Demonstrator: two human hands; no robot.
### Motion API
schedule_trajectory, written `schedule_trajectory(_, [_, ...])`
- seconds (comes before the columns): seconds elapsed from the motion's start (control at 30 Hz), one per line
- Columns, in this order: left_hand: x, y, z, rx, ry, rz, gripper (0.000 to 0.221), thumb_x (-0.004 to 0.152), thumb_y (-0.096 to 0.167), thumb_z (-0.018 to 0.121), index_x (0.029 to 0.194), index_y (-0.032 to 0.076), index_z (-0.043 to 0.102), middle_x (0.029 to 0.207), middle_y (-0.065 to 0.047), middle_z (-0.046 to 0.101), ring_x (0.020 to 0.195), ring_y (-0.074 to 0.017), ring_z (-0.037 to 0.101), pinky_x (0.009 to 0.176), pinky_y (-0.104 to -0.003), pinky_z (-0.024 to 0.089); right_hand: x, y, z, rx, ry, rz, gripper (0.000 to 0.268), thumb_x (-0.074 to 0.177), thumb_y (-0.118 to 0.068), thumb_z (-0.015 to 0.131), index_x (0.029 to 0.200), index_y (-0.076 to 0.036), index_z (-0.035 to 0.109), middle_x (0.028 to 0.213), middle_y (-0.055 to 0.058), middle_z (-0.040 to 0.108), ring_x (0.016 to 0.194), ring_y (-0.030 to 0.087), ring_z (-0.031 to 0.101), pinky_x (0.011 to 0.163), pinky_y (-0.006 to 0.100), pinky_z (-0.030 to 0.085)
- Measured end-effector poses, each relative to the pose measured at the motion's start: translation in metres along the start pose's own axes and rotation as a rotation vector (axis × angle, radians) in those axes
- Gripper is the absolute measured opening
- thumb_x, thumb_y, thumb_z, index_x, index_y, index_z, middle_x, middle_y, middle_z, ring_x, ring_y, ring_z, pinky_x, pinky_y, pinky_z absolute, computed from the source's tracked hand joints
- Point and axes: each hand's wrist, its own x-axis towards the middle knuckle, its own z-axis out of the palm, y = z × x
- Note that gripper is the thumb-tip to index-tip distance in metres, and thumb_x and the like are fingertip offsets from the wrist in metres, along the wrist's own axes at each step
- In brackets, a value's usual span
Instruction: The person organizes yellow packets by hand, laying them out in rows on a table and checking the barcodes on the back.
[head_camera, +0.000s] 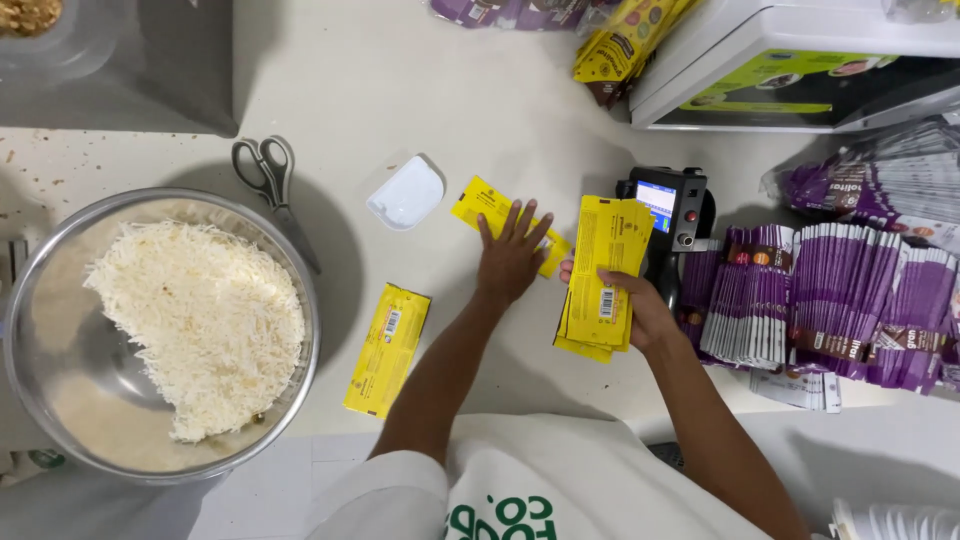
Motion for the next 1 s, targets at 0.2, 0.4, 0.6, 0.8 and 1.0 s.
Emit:
schedule_trajectory(0.2, [-0.037, -0.050, -0.019, -0.023, -0.208, 0.207, 0.052, 0.107, 0.053, 0.036, 0.158, 0.042, 0.029, 0.173, 0.009, 0.011, 0.159, -0.0186, 0.008, 0.122, -0.074, 0.002, 0.010, -0.002, -0.004, -0.075, 0.017, 0.064, 0.067, 0.089, -0.019, 0.065, 0.150, -0.004, 0.042, 0.135, 0.024, 0.059, 0.120, 0.047, 0.060, 0.100, 0.065, 0.047])
schedule_trajectory(0.4, [-0.003, -0.028, -0.010, -0.365, 0.315, -0.779, 0.091, 0.087, 0.055, 0.075, 0.148, 0.006, 0.029, 0.131, -0.012, 0.038, 0.116, -0.0299, 0.046, 0.090, -0.050, 0.044, 0.020, 0.000, -0.003, -0.083, 0.017, 0.062, 0.064, 0.088, -0.017, 0.068, 0.146, -0.004, 0.044, 0.130, 0.023, 0.060, 0.116, 0.046, 0.062, 0.096, 0.066, 0.050])
schedule_trajectory(0.6, [0.061, -0.037, 0.037, -0.290, 0.167, -1.061, 0.077, 0.073, 0.031, 0.090, 0.128, 0.012, 0.038, 0.119, -0.008, 0.037, 0.110, -0.0298, 0.042, 0.084, -0.044, 0.036, 0.016, 0.001, -0.002, -0.090, 0.004, 0.055, 0.064, 0.088, -0.018, 0.069, 0.146, -0.005, 0.044, 0.125, 0.021, 0.060, 0.114, 0.043, 0.064, 0.095, 0.063, 0.051])
schedule_trajectory(0.8, [0.032, -0.015, -0.019, -0.875, 0.142, -0.914, 0.052, 0.086, 0.012, 0.073, 0.128, 0.014, 0.043, 0.112, -0.014, 0.070, 0.100, -0.0394, 0.073, 0.085, -0.057, 0.055, 0.015, 0.005, -0.018, -0.074, 0.026, 0.036, 0.065, 0.086, -0.017, 0.072, 0.144, -0.003, 0.046, 0.121, 0.024, 0.062, 0.107, 0.044, 0.066, 0.091, 0.065, 0.053])
schedule_trajectory(1.0, [-0.049, -0.041, -0.087, -0.807, -0.002, -0.819, 0.043, 0.089, 0.003, 0.069, 0.128, 0.007, 0.053, 0.121, -0.022, 0.071, 0.109, -0.0394, 0.071, 0.094, -0.051, 0.057, 0.015, 0.007, -0.017, -0.130, 0.033, 0.024, 0.065, 0.086, -0.019, 0.074, 0.143, -0.005, 0.047, 0.119, 0.020, 0.063, 0.108, 0.041, 0.067, 0.092, 0.060, 0.055])
